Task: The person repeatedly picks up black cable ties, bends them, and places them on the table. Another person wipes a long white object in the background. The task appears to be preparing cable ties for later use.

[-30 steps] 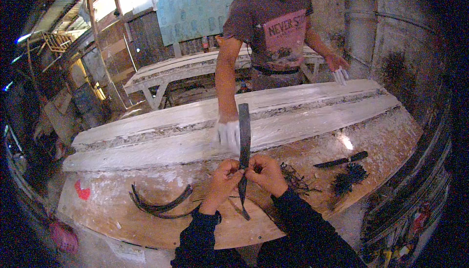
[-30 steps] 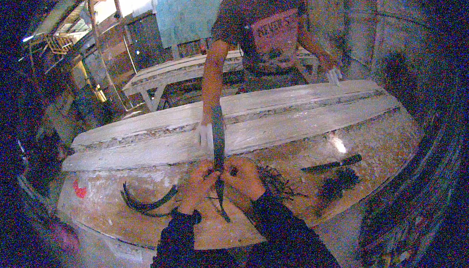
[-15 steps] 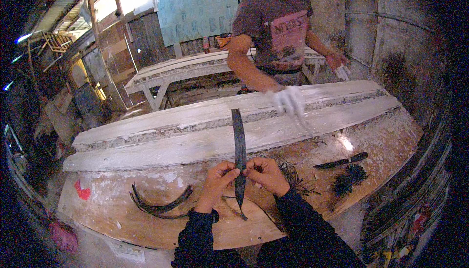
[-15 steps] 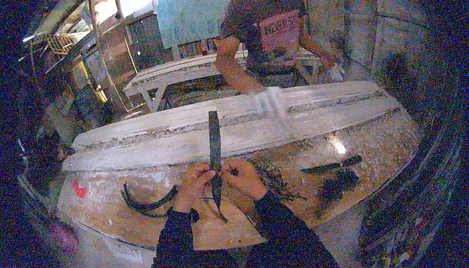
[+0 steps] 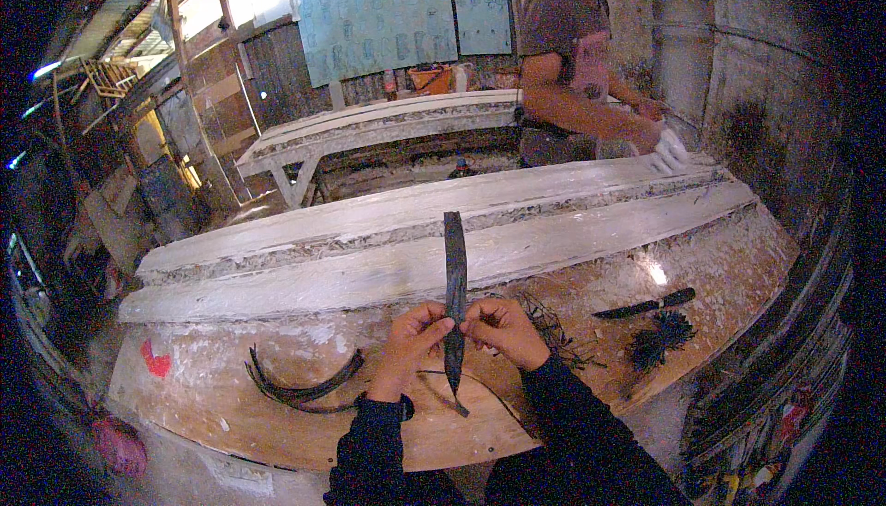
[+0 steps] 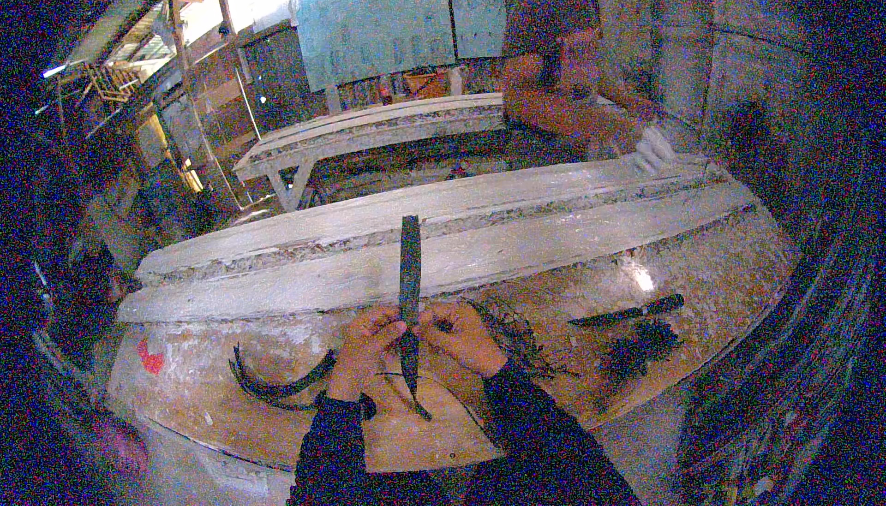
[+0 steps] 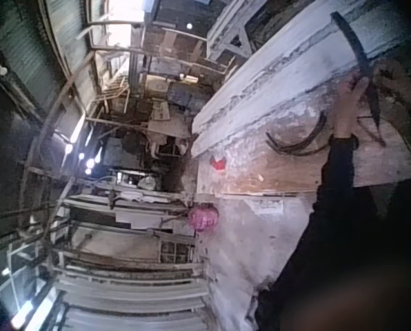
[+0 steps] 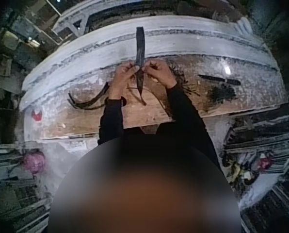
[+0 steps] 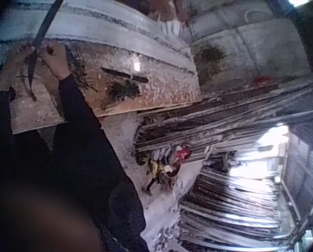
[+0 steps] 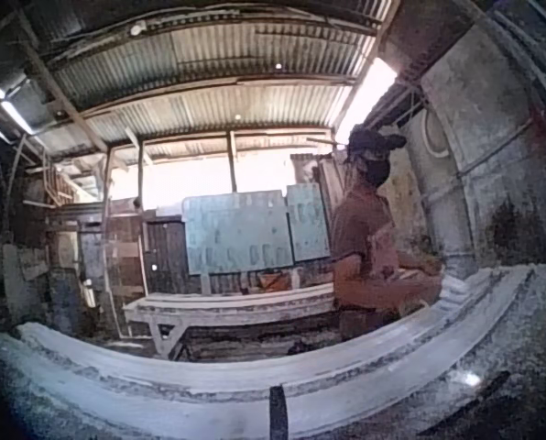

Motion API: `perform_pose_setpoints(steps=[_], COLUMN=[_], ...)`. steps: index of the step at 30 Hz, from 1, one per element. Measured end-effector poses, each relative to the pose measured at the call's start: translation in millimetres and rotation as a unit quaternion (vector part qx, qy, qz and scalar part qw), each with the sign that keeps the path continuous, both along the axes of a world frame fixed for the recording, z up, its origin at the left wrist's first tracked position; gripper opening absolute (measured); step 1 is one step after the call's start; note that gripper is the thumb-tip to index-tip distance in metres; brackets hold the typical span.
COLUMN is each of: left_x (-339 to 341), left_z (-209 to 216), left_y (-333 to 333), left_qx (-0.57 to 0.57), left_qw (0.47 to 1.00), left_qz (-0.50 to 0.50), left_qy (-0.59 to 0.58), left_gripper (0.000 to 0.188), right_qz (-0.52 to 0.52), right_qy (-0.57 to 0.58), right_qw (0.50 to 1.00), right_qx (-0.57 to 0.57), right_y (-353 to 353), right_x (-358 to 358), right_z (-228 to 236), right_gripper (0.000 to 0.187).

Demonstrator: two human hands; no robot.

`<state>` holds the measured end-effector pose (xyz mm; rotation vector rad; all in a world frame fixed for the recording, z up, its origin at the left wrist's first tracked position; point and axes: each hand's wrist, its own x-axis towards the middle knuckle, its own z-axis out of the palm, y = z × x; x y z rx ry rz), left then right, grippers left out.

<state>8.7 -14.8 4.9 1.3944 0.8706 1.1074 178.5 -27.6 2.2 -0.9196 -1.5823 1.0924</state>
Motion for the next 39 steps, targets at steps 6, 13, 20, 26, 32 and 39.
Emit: perform_pose_setpoints(steps=[6, 13, 20, 26, 32, 39], left_x=[1, 2, 4, 9, 10, 13], left_z=[2, 4, 5, -4, -10, -12], left_y=[0, -3, -5, -3, 1, 1], left_qx=[0.007, 0.042, 0.055, 0.137, 0.225, 0.274], left_qw=[1.000, 0.998, 0.996, 0.982, 0.960, 0.949], left_qz=[-0.010, -0.018, 0.002, 0.069, 0.093, 0.082], left_qy=[0.018, 0.046, 0.076, 0.106, 0.137, 0.132], left_gripper=[0.009, 0.009, 0.011, 0.010, 0.009, 0.009], right_qz=[0.010, -0.054, -0.056, -0.082, -0.118, -0.120], right_qy=[-0.002, 0.025, 0.016, -0.008, -0.044, -0.055], right_qw=[0.999, 0.998, 0.997, 0.997, 0.992, 0.991], right_qx=[0.040, 0.006, 0.050, 0.006, 0.023, 0.037], right_y=[2, 4, 6, 4, 4, 5], right_x=[-2, -3, -2, -1, -3, -3], right_z=[-5, -5, -7, -8, -10, -12], right_gripper=[0.013, 0.011, 0.013, 0.009, 0.007, 0.012])
